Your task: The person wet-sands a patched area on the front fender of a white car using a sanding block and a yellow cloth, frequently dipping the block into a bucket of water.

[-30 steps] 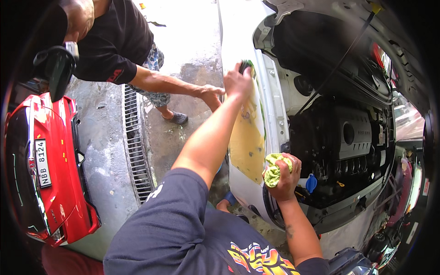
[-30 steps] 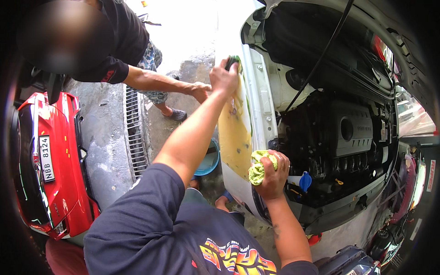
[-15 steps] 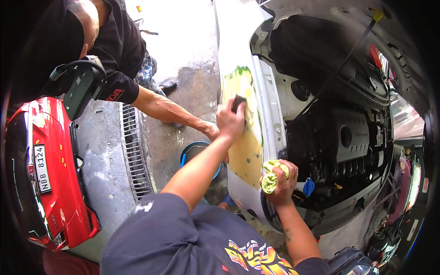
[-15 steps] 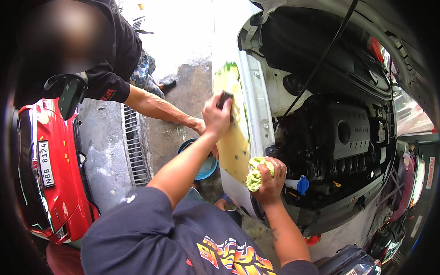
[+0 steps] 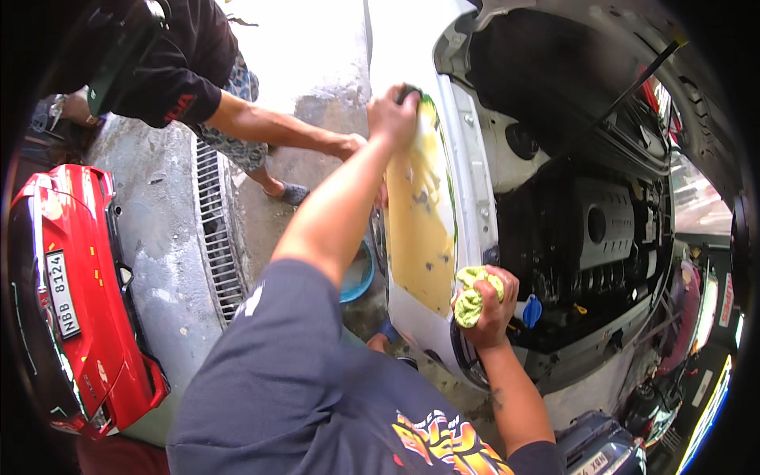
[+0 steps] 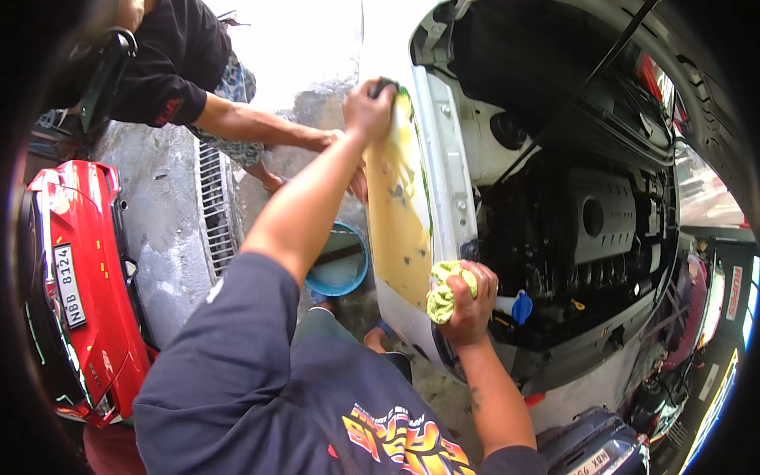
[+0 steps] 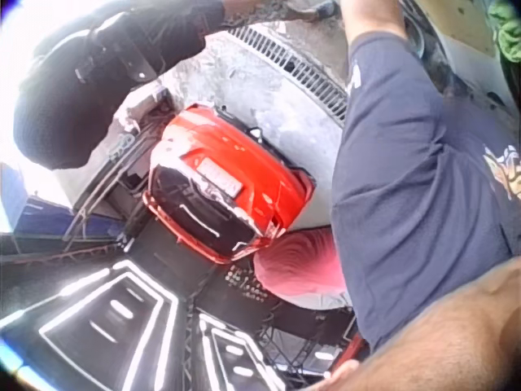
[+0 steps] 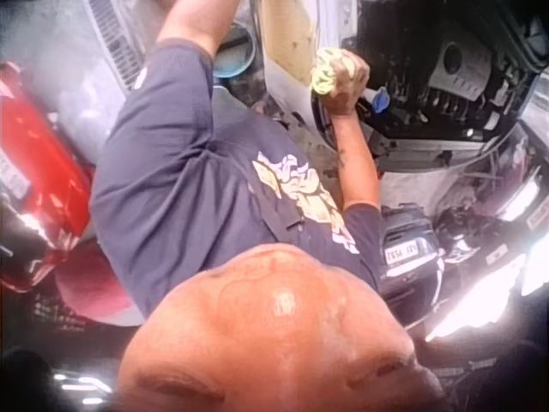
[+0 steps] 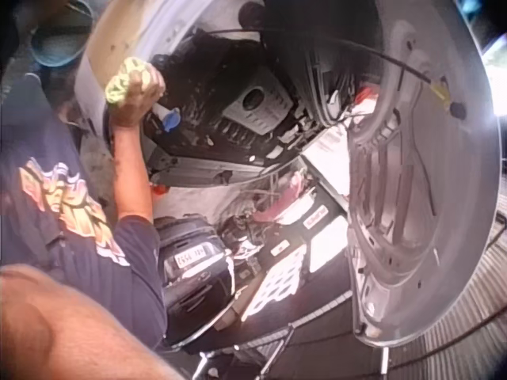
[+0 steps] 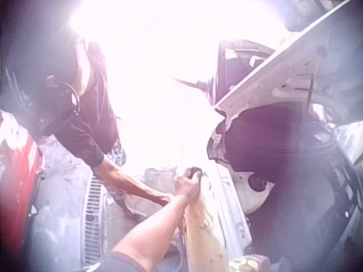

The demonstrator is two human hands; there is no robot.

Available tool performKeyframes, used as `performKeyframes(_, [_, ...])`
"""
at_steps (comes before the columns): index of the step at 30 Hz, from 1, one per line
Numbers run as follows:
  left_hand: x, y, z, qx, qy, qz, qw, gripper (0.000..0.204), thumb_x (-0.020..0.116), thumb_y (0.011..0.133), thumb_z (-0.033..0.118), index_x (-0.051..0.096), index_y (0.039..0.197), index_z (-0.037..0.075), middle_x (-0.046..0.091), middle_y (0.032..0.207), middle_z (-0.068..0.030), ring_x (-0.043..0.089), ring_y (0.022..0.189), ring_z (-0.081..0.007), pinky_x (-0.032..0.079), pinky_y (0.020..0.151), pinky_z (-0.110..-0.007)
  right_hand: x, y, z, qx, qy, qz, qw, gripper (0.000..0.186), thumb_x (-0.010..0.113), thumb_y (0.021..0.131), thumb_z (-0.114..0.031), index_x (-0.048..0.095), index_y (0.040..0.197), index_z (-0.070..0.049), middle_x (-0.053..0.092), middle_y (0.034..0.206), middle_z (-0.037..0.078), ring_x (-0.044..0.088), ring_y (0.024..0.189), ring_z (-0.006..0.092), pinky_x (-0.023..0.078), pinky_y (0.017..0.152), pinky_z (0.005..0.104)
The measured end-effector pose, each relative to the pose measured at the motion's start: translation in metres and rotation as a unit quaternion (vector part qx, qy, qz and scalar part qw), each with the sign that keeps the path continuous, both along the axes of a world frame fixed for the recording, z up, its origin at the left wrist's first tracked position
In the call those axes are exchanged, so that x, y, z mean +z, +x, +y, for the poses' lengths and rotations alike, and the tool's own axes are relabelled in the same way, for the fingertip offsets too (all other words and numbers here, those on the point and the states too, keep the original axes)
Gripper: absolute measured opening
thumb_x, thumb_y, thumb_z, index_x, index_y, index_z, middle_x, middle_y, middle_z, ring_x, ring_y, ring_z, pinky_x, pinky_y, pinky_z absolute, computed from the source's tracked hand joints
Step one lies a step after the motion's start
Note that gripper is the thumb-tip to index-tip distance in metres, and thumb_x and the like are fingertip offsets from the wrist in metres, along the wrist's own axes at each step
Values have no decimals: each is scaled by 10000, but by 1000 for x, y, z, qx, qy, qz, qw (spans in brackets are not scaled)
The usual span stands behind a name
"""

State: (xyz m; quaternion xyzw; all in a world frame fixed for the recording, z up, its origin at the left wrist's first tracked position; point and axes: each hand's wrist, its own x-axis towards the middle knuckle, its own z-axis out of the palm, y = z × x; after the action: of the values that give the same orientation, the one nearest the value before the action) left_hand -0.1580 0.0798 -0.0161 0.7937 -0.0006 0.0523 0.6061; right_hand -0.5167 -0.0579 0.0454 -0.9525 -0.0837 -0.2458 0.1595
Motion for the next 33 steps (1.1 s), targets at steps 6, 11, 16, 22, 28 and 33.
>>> performKeyframes(6, [-40, -141, -1, 27, 71, -209, 975, 424, 769, 940, 281, 742, 1279, 27, 753, 1229, -228, 711, 1150, -351, 502, 1049, -482, -4, -5, -3, -21, -14, -16, 1000, 349, 812, 807, -180, 603, 1073, -97, 638, 1177, 198, 622, 1063, 419, 503, 943, 543])
performKeyframes(11, [-46, -225, 45, -120, 42, -180, 975, 522, 868, 857, 225, 723, 1317, 25, 755, 1248, -199, 711, 1148, -350, 517, 1041, -426, -5, -5, -6, -13, -42, -28, 999, 360, 819, 819, -214, 615, 1096, -106, 642, 1197, 203, 623, 1079, 424, 501, 945, 540])
performKeyframes(16, [-64, -245, 151, -136, 83, -14, 987, 655, 866, 872, 226, 610, 1462, 103, 723, 1304, -213, 708, 1153, -388, 545, 1021, -478, -7, -6, 2, -30, -83, -46, 995, 370, 827, 828, -253, 629, 1110, -117, 644, 1226, 192, 623, 1099, 411, 499, 944, 531])
performKeyframes(22, [-167, -277, 358, -25, 217, 219, 951, 842, 895, 829, 223, 470, 1555, 175, 717, 1274, -260, 720, 1128, -424, 566, 949, -510, 19, -11, 30, -75, -151, 0, 986, 357, 802, 809, -237, 710, 1140, -139, 666, 1266, 111, 615, 1161, 349, 488, 982, 490])
performKeyframes(28, [-256, -398, 574, 218, 320, 382, 839, 926, 893, 819, 358, 440, 1585, 99, 656, 1427, -269, 630, 1321, -448, 489, 1125, -478, 17, -7, 106, -63, -86, 183, 977, 1021, 828, 766, -339, 372, 1652, -118, 742, 1131, 175, 726, 999, 401, 592, 856, 512])
performKeyframes(33, [-268, -503, 606, 266, 276, 457, 802, 896, 916, 820, 263, 467, 1560, 30, 629, 1462, -275, 615, 1358, -414, 469, 1156, -451, 10, 65, 140, -225, -122, 443, 859, 1259, 764, 827, -536, 17, 1730, -74, 771, 1099, 261, 758, 1016, 413, 604, 913, 489])
